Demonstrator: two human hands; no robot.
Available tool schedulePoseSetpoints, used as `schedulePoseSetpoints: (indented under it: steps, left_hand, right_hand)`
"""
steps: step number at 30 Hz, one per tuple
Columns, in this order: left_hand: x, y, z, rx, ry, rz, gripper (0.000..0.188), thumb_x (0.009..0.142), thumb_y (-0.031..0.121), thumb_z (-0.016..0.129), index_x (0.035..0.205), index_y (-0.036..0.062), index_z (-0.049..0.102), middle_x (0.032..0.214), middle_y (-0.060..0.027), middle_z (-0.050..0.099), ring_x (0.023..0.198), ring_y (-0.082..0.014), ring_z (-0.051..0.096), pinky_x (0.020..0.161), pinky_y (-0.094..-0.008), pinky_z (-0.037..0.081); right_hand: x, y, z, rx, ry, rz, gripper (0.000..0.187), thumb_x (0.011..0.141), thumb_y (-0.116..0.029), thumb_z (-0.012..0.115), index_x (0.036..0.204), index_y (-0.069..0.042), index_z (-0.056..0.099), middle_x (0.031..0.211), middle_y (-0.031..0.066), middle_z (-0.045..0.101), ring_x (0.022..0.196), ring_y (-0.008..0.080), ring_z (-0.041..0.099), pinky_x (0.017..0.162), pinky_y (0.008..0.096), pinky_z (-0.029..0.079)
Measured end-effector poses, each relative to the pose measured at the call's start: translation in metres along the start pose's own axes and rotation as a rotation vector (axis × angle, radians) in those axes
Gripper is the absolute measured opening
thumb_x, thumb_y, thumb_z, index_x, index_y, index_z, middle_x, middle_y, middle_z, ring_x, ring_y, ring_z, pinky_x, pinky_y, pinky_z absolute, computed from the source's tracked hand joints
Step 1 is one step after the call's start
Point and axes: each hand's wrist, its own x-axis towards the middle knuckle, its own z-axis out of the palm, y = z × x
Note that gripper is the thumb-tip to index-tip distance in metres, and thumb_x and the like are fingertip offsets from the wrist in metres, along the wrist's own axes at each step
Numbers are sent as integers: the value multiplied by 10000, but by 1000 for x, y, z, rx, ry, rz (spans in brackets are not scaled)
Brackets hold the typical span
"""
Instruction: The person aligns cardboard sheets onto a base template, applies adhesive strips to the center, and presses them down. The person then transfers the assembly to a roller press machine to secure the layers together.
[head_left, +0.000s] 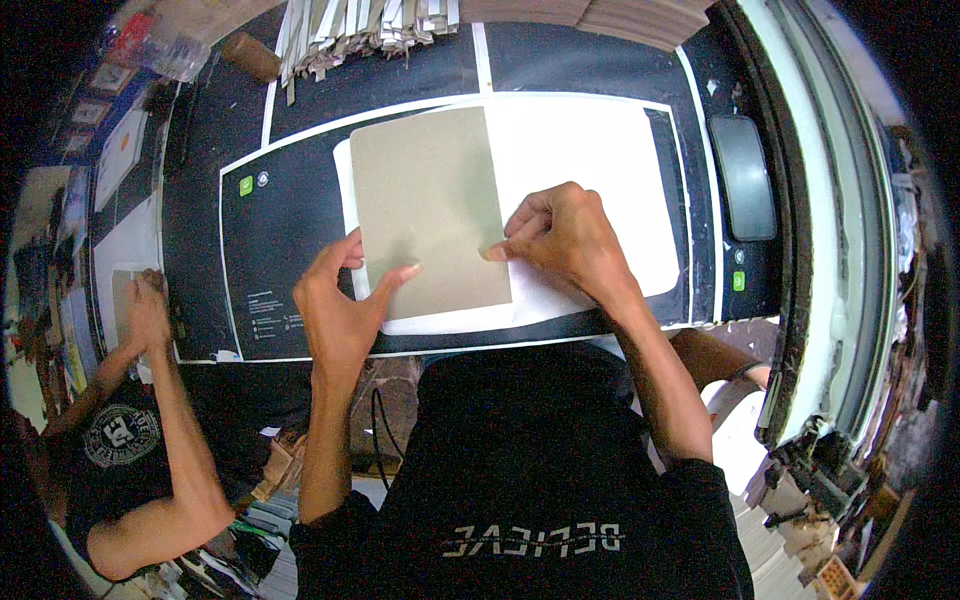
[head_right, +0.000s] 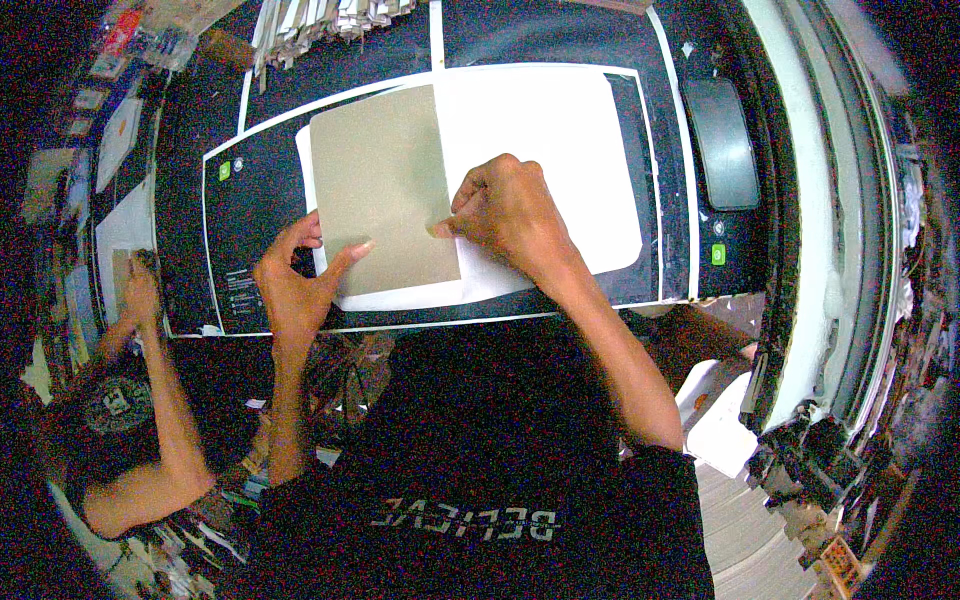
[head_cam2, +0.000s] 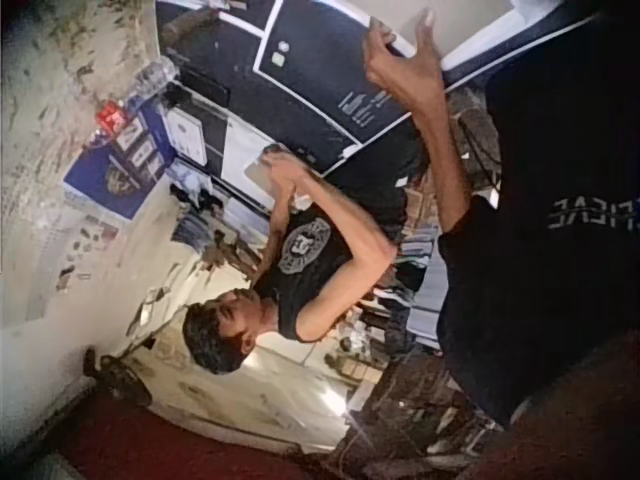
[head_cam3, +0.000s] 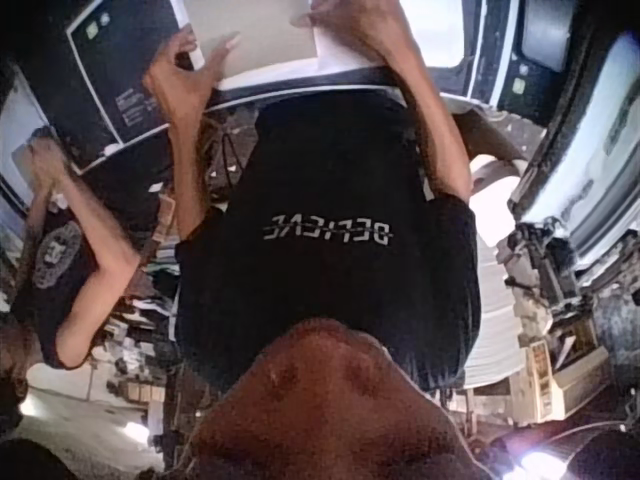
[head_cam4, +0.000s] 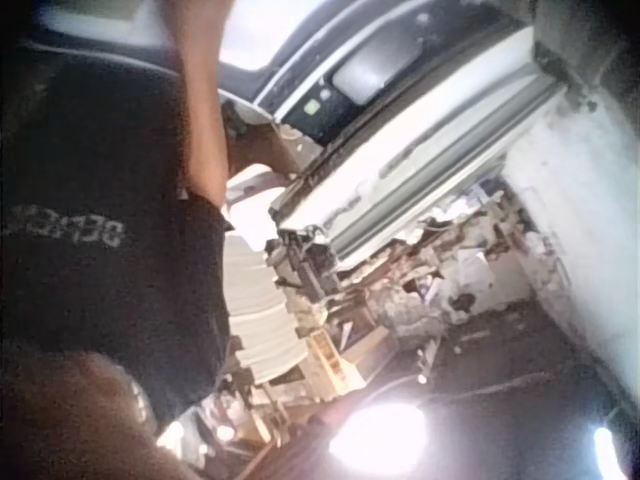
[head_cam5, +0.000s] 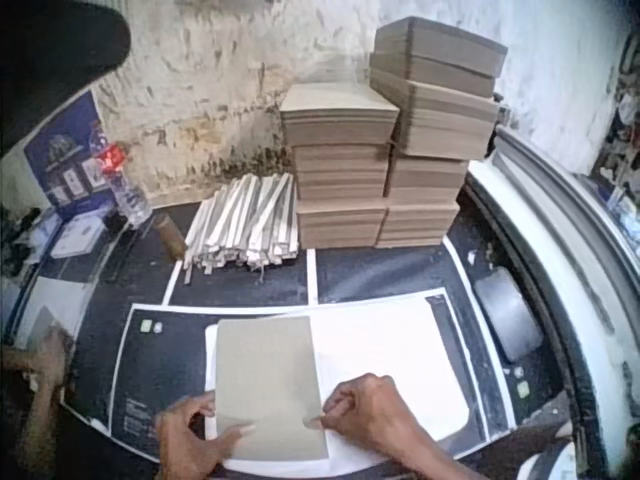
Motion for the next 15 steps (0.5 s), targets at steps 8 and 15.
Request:
schedulePoseSetpoints:
  steps: [8,15]
  left_hand:
    - [-9,2,-2,15,-20,-90,706,656,238,981,1232,-42,682,1000,-178,748,914,-233,706,823,-375,561]
    - [-9,0,2,-1,-18,-43,712,662,262,978,1233,-41,680,992,-181,746,908,-235,707,821,-381,565]
  right_hand:
    - [-12,-1,8,-50,40,-24,251,684,-145,941,803,9,781,733,162,755,658,223,740,639,338,598]
    - [-13,-2,6,-81,38,-32,256,710,-103,923,873,34,781,737,146,759,620,174,719,595,296,599]
